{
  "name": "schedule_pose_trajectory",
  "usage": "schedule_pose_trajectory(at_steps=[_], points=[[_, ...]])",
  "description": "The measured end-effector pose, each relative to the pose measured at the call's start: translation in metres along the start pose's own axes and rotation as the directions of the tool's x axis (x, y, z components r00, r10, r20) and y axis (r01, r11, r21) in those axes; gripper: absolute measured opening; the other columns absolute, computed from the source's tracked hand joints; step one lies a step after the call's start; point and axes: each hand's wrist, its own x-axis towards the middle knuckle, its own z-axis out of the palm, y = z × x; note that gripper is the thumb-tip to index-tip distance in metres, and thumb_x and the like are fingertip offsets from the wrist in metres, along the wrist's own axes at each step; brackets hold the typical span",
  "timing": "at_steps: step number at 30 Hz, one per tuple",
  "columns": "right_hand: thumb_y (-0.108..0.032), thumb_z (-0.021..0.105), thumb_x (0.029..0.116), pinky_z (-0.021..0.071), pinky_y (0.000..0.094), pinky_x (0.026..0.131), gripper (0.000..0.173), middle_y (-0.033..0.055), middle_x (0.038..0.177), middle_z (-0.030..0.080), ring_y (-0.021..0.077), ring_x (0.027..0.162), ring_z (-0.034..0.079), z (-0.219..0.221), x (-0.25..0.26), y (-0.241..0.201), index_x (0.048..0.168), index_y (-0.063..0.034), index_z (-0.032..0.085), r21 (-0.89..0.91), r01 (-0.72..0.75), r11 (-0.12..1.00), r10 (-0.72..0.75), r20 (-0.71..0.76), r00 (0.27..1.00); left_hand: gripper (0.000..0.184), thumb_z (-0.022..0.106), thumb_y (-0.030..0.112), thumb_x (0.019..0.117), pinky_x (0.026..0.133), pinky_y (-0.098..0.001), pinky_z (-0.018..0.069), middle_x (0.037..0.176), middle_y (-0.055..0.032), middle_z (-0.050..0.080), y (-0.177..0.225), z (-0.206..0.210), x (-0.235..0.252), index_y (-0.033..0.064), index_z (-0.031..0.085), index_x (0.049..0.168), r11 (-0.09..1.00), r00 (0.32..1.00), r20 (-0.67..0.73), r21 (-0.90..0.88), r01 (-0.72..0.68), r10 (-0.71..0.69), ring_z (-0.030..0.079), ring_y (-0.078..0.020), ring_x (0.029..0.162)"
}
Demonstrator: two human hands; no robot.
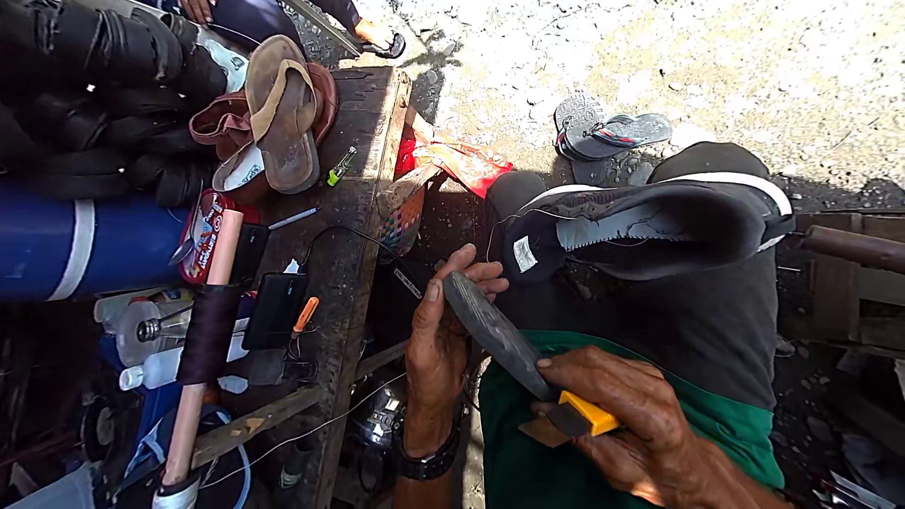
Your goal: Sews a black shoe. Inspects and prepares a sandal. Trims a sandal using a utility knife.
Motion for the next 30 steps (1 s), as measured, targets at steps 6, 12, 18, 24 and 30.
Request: schedule_pose_trajectory(at_steps=[6, 12, 18, 24, 30], points=[[-0.026, 0.066, 0.0974, 0.0577, 0.0198, 0.082, 0.030, 0.0055, 0.105, 0.069, 0.0092, 0.097, 0.068, 0.002, -0.001, 0.001, 0.122, -0.0099, 0.067, 0.032, -0.012, 0.999, 0.012, 0.003, 1.000, 0.092, 0.070, 0.052, 0.0922, 0.107, -0.0496, 0.0490, 0.141, -0.0245, 0.058, -0.003, -0.002, -0.005, -0.0026, 0.029, 0.155, 0.999, 0.997, 0.081, -0.032, 0.020, -0.018, 0.059, -0.0371, 0.129], [-0.024, 0.074, 0.0948, 0.0598, 0.0204, 0.085, 0.029, 0.0034, 0.107, 0.072, 0.0075, 0.099, 0.070, -0.005, -0.005, 0.004, 0.119, -0.0087, 0.068, 0.126, -0.072, 0.989, 0.073, -0.007, 0.997, 0.093, 0.077, 0.040, 0.0899, 0.102, -0.0439, 0.0525, 0.139, -0.0197, 0.058, -0.003, 0.005, -0.005, -0.0053, 0.028, 0.154, 0.997, 0.993, 0.117, 0.068, -0.025, 0.017, 0.062, -0.0290, 0.121], [-0.024, 0.076, 0.0939, 0.0595, 0.0190, 0.084, 0.029, 0.0018, 0.107, 0.073, 0.0064, 0.097, 0.070, -0.013, -0.009, 0.007, 0.118, -0.0093, 0.070, 0.199, -0.140, 0.970, 0.147, -0.022, 0.989, 0.087, 0.074, 0.037, 0.0924, 0.098, -0.0393, 0.0537, 0.135, -0.0188, 0.060, -0.005, 0.013, -0.005, -0.0095, 0.032, 0.152, 0.985, 0.992, 0.112, 0.152, -0.081, 0.065, 0.063, -0.0241, 0.115], [-0.021, 0.077, 0.0935, 0.0574, 0.0159, 0.085, 0.030, -0.0054, 0.110, 0.074, -0.0011, 0.096, 0.068, -0.024, -0.002, 0.002, 0.122, -0.0159, 0.070, 0.197, -0.243, 0.950, 0.246, 0.010, 0.969, 0.089, 0.068, 0.044, 0.0970, 0.100, -0.0369, 0.0549, 0.132, -0.0137, 0.063, -0.005, 0.013, -0.002, -0.0110, 0.027, 0.153, 0.955, 0.988, 0.128, 0.273, -0.119, 0.087, 0.065, -0.0192, 0.114], [-0.013, 0.075, 0.0937, 0.0574, 0.0188, 0.089, 0.024, -0.0030, 0.106, 0.076, -0.0033, 0.096, 0.069, -0.028, 0.004, 0.005, 0.116, -0.0067, 0.071, 0.208, -0.303, 0.930, 0.304, 0.025, 0.952, 0.060, 0.054, 0.042, 0.1057, 0.098, -0.0420, 0.0570, 0.127, -0.0124, 0.069, -0.016, -0.015, -0.015, 0.0002, 0.047, 0.149, 0.965, 0.989, 0.080, 0.243, 0.100, -0.123, 0.068, -0.0223, 0.114]])
